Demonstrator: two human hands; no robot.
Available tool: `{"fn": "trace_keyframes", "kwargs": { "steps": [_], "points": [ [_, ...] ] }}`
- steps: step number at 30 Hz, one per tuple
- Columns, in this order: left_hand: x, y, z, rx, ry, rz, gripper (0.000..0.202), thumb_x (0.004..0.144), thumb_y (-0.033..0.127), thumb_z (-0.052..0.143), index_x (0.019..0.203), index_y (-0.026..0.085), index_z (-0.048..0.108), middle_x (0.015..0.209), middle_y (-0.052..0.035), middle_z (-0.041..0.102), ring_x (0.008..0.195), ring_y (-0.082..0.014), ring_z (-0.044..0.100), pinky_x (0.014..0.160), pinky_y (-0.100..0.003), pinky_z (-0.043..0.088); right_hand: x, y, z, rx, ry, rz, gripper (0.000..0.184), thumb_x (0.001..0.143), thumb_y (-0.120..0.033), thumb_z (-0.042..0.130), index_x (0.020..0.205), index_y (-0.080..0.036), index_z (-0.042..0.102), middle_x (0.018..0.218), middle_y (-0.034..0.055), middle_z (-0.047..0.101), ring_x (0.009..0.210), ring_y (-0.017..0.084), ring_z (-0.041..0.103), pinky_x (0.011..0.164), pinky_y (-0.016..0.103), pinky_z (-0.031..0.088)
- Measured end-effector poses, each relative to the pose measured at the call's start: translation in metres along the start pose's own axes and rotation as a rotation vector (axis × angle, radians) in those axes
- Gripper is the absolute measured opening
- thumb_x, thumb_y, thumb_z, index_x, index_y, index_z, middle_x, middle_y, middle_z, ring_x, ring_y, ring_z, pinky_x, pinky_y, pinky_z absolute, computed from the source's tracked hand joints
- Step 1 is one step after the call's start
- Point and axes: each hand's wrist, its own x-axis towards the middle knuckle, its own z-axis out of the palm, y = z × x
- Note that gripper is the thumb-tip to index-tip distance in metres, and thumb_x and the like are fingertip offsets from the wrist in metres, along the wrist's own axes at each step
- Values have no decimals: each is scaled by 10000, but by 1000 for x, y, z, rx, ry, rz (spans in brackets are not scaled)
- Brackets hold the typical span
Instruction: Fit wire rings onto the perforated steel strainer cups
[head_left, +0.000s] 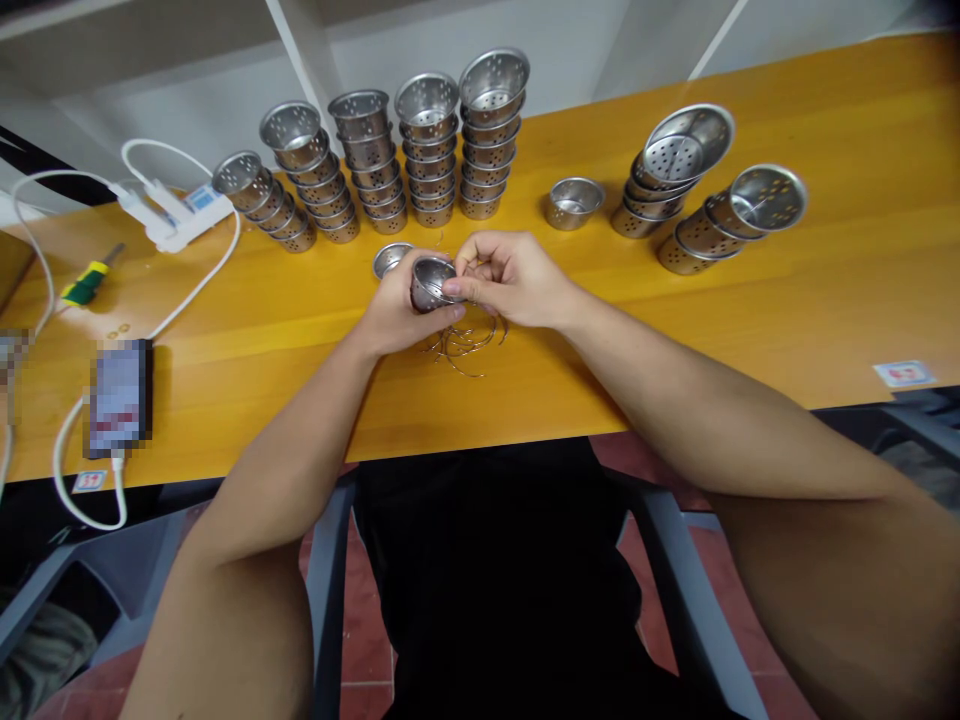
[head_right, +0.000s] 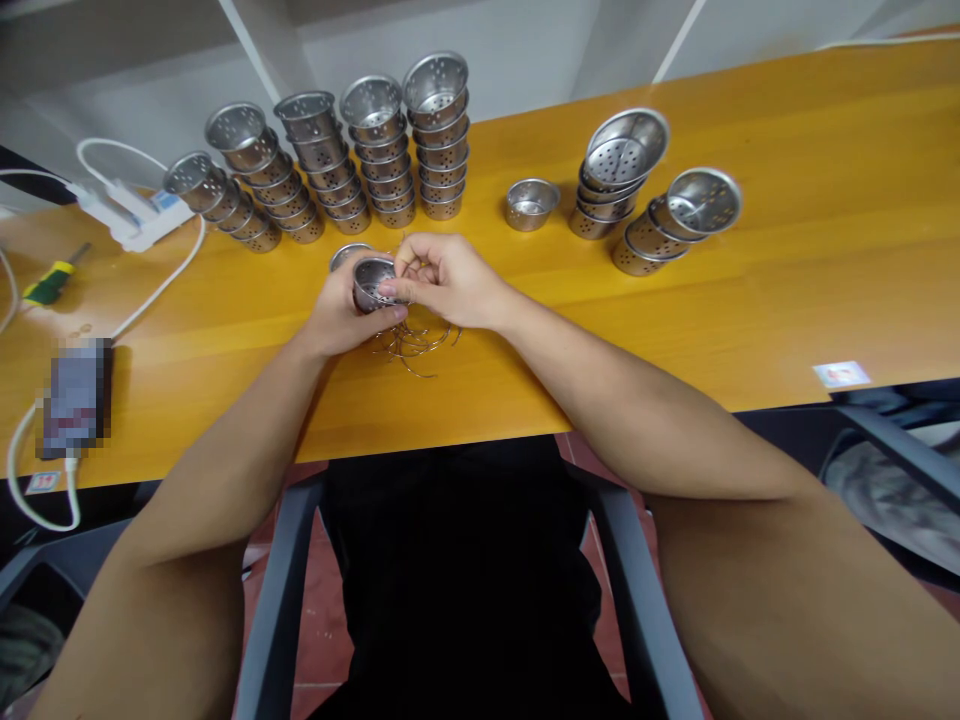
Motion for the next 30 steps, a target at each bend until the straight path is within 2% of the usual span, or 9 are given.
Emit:
{"fn": "trace_keyframes", "kwargs": {
  "steps": [8, 13, 20, 24, 26, 30],
  "points": [
    [2, -4, 0, 16, 22, -49, 963, 793, 955, 1063, 1377, 265, 728, 1279, -85, 822, 1190, -315, 845, 1123, -534, 717, 1, 7, 1, -5, 8, -21, 732, 891, -880, 1097, 934, -270, 694, 753, -34, 596, 650, 151, 489, 515, 305, 369],
    [2, -3, -2, -4, 1, -58, 945, 819, 912, 1061, 1412, 258, 724, 1311, -92, 823, 1193, -299, 836, 1124, -493, 698, 1, 7, 1, 2, 7, -21, 761, 885, -925, 1073, 941, -274, 683, 758, -36, 604, 656, 154, 496, 518, 303, 384],
    [1, -4, 0, 0, 17, -34, 934, 828, 931, 1047, 1413, 279, 725, 1301, -88, 816, 1195, -309, 836, 1133, -520, 694, 0, 7, 1, -17, 10, -9, 736, 897, -902, 1075, 959, -276, 693, 773, -33, 590, 655, 158, 479, 529, 328, 386],
    [2, -7, 3, 6, 91, -46, 974, 794, 871, 1120, 1478, 307, 718, 1329, -94, 813, 1227, -330, 830, 1155, -567, 696, -1, 12, -4, -91, 102, -29, 761, 853, -902, 1105, 1139, -287, 759, 908, -9, 650, 670, 165, 493, 545, 343, 431],
    [3, -9, 3, -5, 132, -66, 996, 803, 854, 1127, 1524, 322, 694, 1354, -91, 808, 1236, -325, 830, 1147, -559, 702, -2, 15, -8, -155, 158, -40, 801, 842, -936, 1090, 1216, -300, 778, 1013, 13, 690, 688, 168, 503, 562, 351, 471],
    [5, -12, 2, -19, 176, -65, 933, 860, 829, 1101, 1516, 324, 671, 1374, -83, 799, 1223, -296, 833, 1106, -503, 710, -3, 19, -12, -316, 192, -119, 722, 995, -975, 930, 1233, -298, 846, 1146, 59, 748, 728, 180, 541, 653, 383, 563]
  ]
}}
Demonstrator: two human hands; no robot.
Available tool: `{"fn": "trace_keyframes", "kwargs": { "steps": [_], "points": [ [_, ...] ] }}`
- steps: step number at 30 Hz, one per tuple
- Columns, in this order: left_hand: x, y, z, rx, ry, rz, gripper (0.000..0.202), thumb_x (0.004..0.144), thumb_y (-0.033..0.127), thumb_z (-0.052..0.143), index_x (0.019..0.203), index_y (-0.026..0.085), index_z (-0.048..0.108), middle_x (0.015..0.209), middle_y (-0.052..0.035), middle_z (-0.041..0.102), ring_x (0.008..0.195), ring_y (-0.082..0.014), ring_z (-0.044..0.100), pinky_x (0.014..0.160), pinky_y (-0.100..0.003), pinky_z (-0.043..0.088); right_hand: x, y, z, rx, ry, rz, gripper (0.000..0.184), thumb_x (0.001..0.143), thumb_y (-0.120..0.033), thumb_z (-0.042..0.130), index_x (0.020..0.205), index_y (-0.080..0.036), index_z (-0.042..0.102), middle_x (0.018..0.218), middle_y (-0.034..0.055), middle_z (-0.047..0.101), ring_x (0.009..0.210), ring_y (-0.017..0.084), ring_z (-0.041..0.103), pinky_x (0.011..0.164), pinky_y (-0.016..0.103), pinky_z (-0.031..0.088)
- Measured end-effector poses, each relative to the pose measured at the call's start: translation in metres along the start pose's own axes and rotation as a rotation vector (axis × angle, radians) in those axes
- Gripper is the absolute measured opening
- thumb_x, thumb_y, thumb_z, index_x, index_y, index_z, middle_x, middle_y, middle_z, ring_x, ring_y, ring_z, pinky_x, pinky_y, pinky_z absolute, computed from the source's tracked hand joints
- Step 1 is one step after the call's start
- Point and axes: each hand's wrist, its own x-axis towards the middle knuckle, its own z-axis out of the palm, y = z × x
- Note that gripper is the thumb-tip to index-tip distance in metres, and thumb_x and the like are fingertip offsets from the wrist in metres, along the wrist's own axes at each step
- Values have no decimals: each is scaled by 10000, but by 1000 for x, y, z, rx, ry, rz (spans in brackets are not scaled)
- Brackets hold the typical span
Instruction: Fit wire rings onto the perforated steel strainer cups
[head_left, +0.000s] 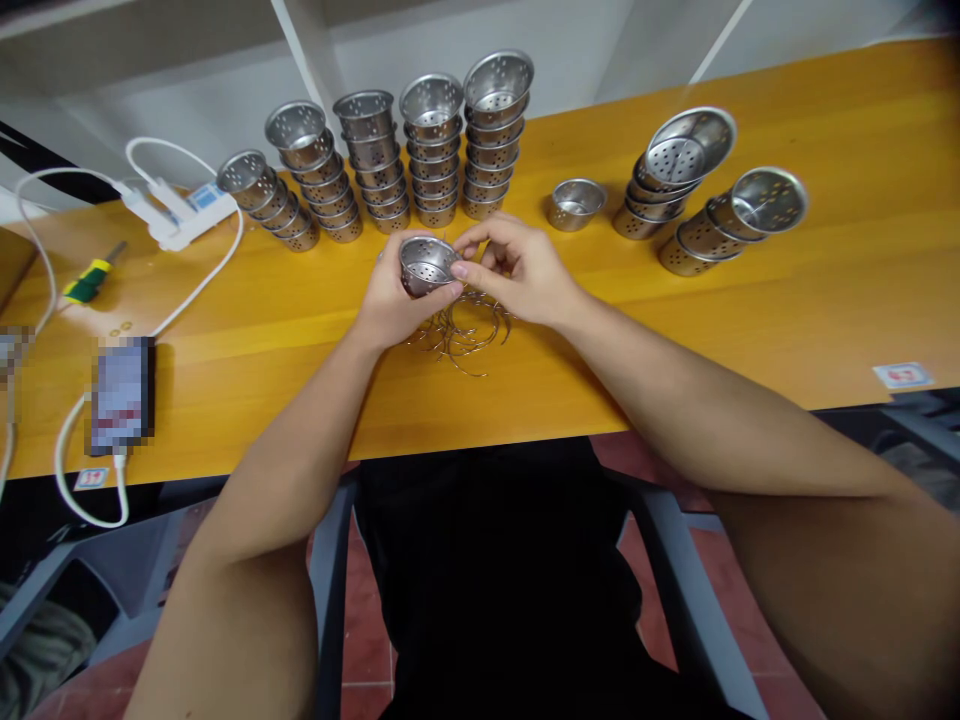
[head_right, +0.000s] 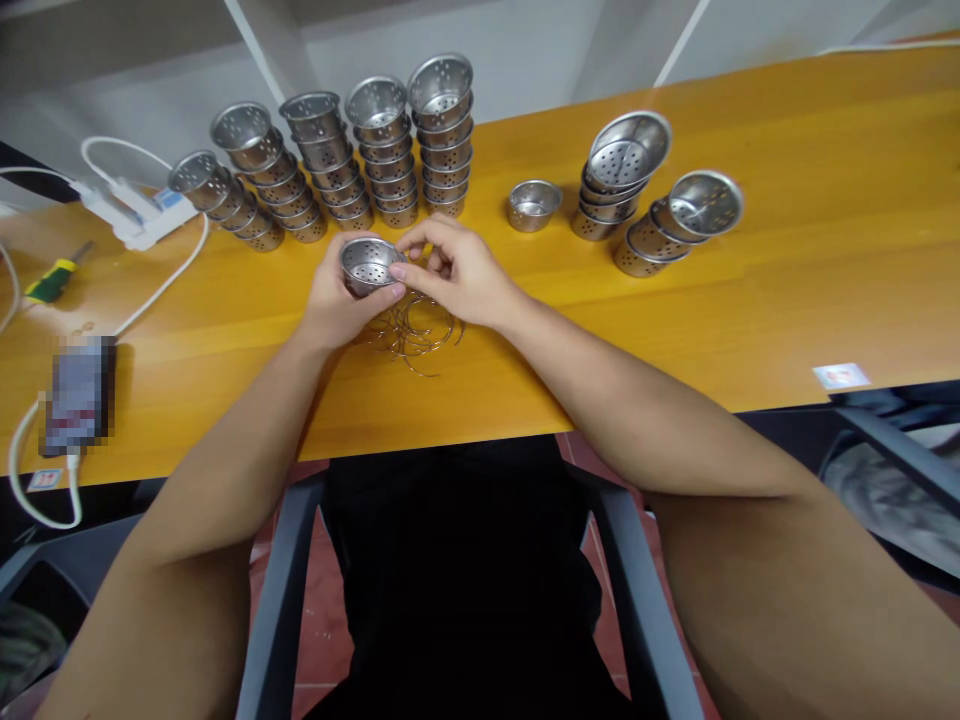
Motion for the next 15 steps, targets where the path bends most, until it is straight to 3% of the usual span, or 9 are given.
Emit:
{"fn": "trace_keyframes", "kwargs": {
  "steps": [5, 10, 15],
  "points": [
    [-1, -3, -2, 45, -18, -9, 932, 864, 799, 1109, 1524, 314, 666, 1378, -94, 804, 1229, -303, 816, 1103, -535, 713, -3, 2, -1, -108, -53, -114, 647, 1116, -922, 829, 1240, -292, 907, 1160, 85, 762, 832, 217, 626, 723, 382, 595],
    [0, -12, -2, 24, -23, 40, 1007, 780, 922, 1100, 1505, 372, 670, 1346, -57, 824, 1111, -261, 751, 1012, -576, 714, -4, 5, -1, -114, -140, -146, 620, 1184, -860, 778, 1316, -271, 921, 1231, 97, 777, 916, 220, 665, 792, 371, 611],
    [2, -10, -2, 27, -28, 62, 1014, 858, 1063, 939, 1532, 372, 628, 1397, -45, 801, 1178, -253, 735, 1085, -603, 697, -5, 5, 1, -115, -153, -159, 657, 1173, -876, 782, 1393, -270, 906, 1323, 108, 784, 979, 238, 705, 842, 380, 630]
  ]
}}
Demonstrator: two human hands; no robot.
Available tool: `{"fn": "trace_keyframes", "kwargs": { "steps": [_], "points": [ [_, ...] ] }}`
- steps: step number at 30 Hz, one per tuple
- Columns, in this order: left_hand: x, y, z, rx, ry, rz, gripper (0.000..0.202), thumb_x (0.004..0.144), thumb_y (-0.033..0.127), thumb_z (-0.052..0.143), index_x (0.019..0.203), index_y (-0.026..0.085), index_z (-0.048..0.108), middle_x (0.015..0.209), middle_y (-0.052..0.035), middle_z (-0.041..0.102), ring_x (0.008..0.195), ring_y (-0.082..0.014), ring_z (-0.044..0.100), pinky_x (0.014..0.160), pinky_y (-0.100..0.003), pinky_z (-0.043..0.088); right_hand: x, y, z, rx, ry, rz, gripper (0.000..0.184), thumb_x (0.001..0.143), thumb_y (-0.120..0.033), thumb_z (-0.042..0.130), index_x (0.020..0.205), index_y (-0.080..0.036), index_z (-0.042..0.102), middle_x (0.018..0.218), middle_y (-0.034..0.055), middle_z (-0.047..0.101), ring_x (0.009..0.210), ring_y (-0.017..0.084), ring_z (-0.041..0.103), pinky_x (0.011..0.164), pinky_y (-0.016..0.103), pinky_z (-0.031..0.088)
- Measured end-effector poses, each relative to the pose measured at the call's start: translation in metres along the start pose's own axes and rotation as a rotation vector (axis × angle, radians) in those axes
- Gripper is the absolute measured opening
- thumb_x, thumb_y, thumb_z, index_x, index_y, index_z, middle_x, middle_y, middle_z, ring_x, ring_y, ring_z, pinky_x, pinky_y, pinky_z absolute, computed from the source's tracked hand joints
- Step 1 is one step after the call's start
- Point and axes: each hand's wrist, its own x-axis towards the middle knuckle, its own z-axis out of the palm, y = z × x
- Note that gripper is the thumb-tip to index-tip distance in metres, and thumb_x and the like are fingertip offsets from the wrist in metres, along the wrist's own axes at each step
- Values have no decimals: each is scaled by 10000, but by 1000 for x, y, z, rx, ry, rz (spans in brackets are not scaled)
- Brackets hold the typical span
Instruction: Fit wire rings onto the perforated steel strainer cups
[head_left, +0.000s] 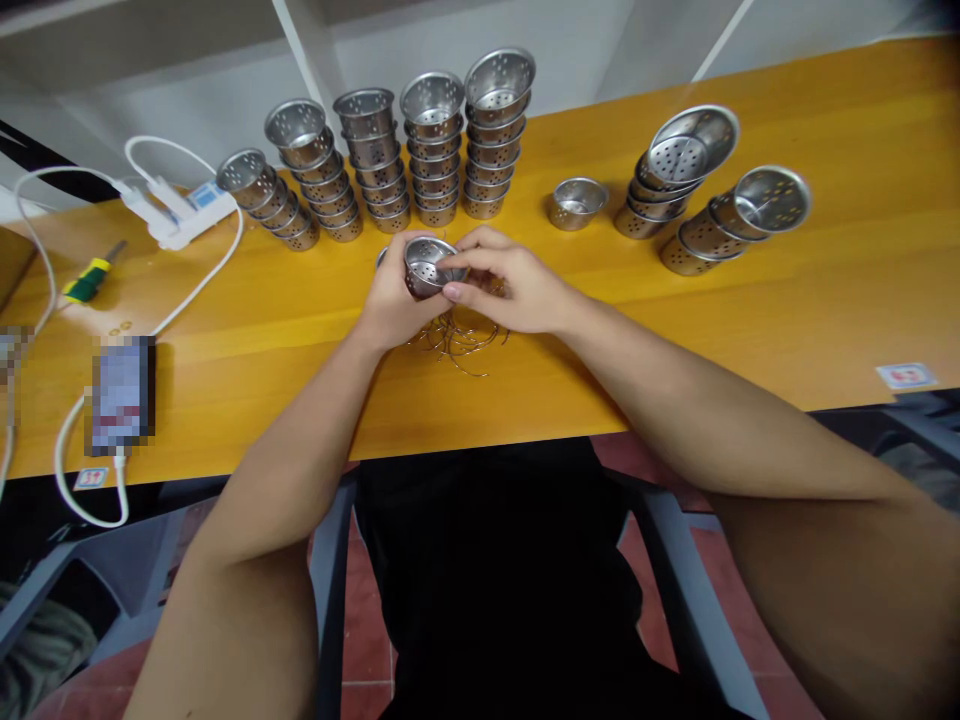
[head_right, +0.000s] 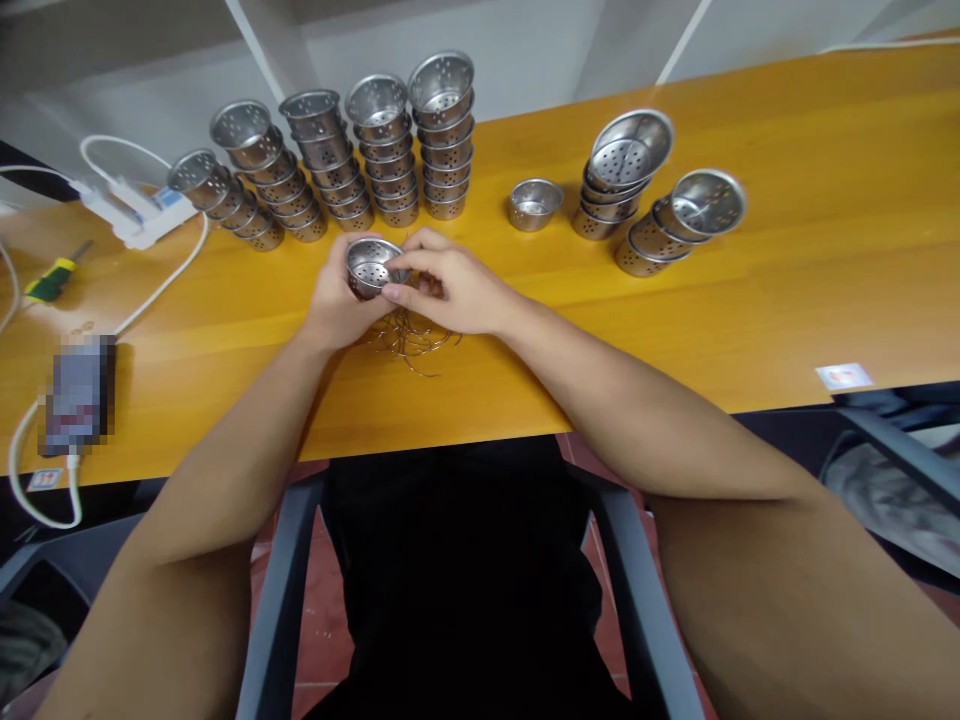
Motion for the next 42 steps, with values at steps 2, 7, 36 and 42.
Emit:
{"fn": "trace_keyframes", "kwargs": {
  "steps": [2, 7, 36, 42],
  "points": [
    [1, 3, 0, -19, 23, 38, 1019, 861, 1062, 934, 1536, 368, 618, 1416, -68, 802, 1189, -276, 774, 1065, -600, 712, 0, -2, 0, 7, 26, 20, 685, 1146, -875, 829, 1467, -272, 870, 1319, 101, 797, 933, 232, 704, 860, 388, 644],
    [2, 7, -2, 35, 21, -28, 985, 879, 939, 1025, 1526, 319, 615, 1412, -99, 786, 1274, -315, 830, 1108, -531, 711, 2, -7, -4, -2, 23, 5, 624, 1160, -836, 839, 1382, -255, 878, 1275, 103, 837, 913, 227, 721, 903, 393, 661],
    [-2, -7, 0, 4, -55, -20, 1072, 1012, 669, 1062, 1816, 436, 391, 1586, -111, 701, 1484, -358, 829, 1263, -558, 740, -2, -25, -1, -34, -2, 51, 266, 1201, -522, 805, 1159, -259, 815, 845, -17, 716, 719, 177, 573, 716, 369, 503],
    [-3, -5, 2, 6, -81, 18, 1071, 1045, 615, 1037, 1847, 463, 345, 1660, -116, 672, 1526, -357, 818, 1292, -580, 741, -3, -21, 0, -60, -10, 95, 229, 1164, -494, 858, 1193, -272, 812, 860, -21, 720, 735, 183, 604, 746, 375, 556]
  ]
}}
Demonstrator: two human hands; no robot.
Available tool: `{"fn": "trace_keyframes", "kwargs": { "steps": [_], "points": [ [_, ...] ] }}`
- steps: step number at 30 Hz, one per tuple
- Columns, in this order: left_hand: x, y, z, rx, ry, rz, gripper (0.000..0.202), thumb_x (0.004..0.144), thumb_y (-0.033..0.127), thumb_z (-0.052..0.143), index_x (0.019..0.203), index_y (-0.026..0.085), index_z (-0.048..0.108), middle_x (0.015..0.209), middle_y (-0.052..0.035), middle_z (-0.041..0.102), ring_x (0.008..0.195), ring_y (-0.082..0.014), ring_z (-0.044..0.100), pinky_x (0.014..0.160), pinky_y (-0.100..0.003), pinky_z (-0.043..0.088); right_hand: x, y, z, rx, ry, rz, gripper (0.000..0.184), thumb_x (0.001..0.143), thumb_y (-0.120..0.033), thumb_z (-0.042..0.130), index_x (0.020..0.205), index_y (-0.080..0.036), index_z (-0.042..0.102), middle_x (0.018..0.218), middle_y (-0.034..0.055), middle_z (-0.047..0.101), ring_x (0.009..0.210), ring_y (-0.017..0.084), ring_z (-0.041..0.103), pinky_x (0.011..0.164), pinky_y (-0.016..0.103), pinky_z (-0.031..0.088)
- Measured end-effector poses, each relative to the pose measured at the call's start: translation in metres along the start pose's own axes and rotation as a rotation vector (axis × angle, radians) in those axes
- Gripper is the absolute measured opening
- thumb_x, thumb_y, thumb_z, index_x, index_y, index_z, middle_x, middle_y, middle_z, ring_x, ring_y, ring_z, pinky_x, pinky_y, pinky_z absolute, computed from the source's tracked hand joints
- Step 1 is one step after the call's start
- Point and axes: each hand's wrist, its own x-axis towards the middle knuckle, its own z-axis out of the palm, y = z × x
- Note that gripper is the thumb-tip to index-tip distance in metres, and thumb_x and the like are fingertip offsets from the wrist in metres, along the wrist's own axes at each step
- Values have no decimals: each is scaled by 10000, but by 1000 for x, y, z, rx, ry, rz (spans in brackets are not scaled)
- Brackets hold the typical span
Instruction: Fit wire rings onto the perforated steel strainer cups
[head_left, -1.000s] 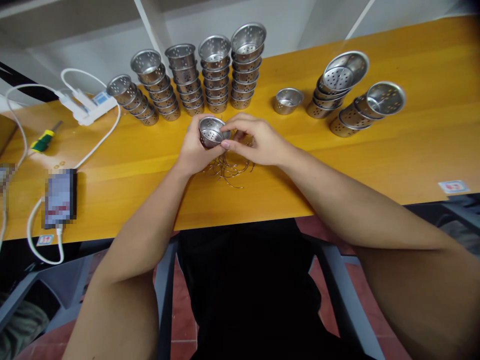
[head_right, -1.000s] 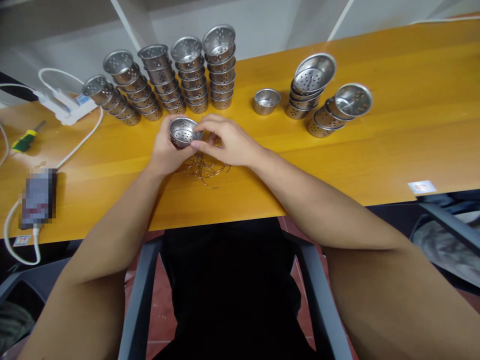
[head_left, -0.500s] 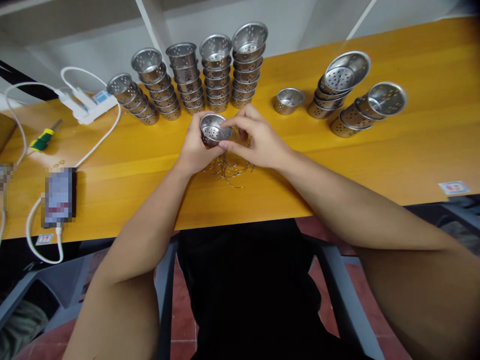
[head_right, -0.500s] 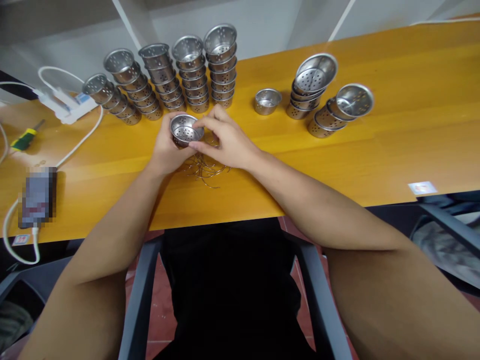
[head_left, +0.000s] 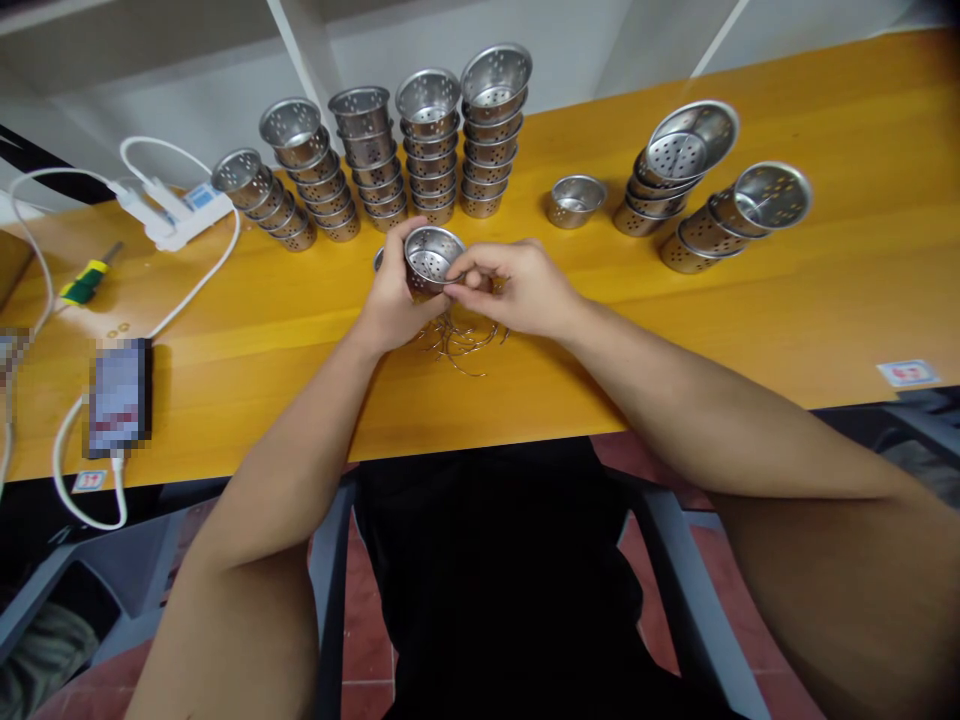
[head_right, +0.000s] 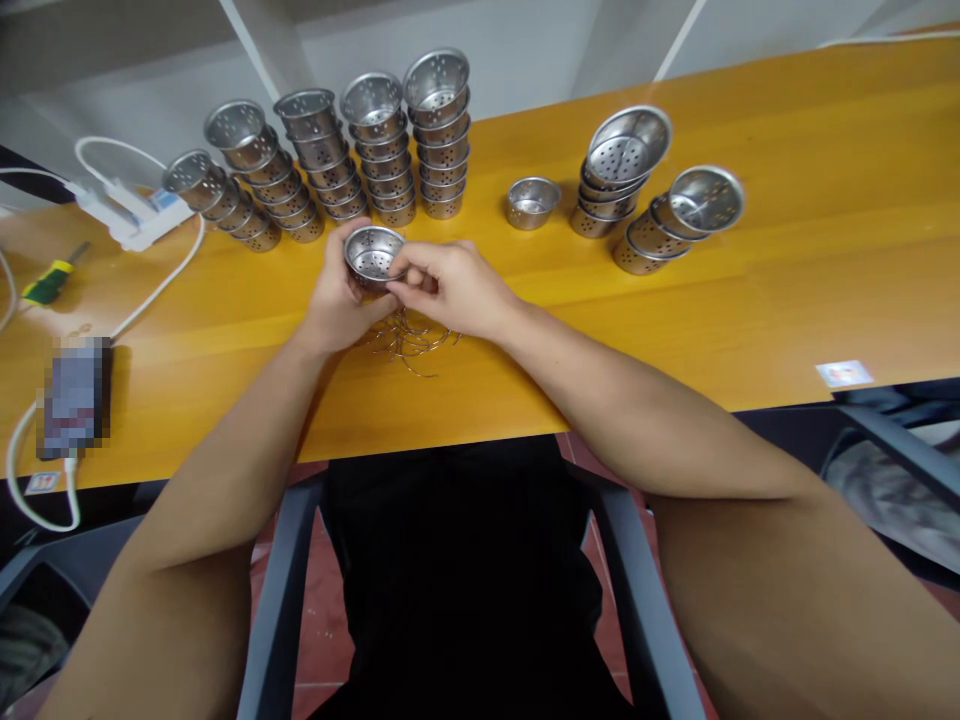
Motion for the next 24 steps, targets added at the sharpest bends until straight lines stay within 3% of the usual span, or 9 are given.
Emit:
{"fn": "trace_keyframes", "kwargs": {
  "steps": [5, 8, 12, 19, 24],
  "points": [
    [-1, 3, 1, 25, 9, -78, 1157, 1047, 526, 1036, 1899, 546, 253, 1935, -138, 506, 1602, -355, 773, 1186, -525, 793, 9, -6, -17, -236, 153, 242, 176, 1172, -463, 849, 1210, -294, 815, 946, 33, 790, 870, 271, 740, 873, 443, 681],
    [-3, 1, 1, -7, 0, -96, 1103, 1043, 458, 1015, 1870, 535, 288, 1935, -139, 527, 1505, -308, 804, 1117, -463, 807, 17, -15, -44, -468, 192, 452, 59, 1176, -333, 823, 1206, -282, 824, 1042, 67, 878, 981, 294, 815, 1073, 463, 686],
    [-5, 3, 2, -39, -54, -105, 921, 1078, 363, 926, 1823, 456, 393, 1871, -137, 598, 1406, -258, 816, 1043, -386, 800, 25, -16, -74, -756, 231, 667, 164, 1197, -251, 789, 1335, -256, 878, 1277, 117, 968, 1186, 325, 894, 1171, 449, 660],
    [-4, 21, 4, 9, -68, -154, 795, 1044, 213, 888, 1741, 331, 525, 1792, -164, 679, 1335, -225, 824, 1022, -352, 774, 31, 6, -80, -894, 245, 799, 359, 1258, -215, 692, 1569, -175, 866, 1498, 190, 920, 1475, 404, 862, 1274, 527, 661],
    [-4, 27, 3, -25, -85, -152, 694, 1048, 220, 856, 1672, 294, 562, 1759, -176, 703, 1338, -229, 837, 1026, -356, 777, 32, 17, -80, -881, 250, 850, 391, 1245, -173, 673, 1583, -152, 868, 1572, 252, 875, 1499, 432, 835, 1278, 547, 617]
  ]
}}
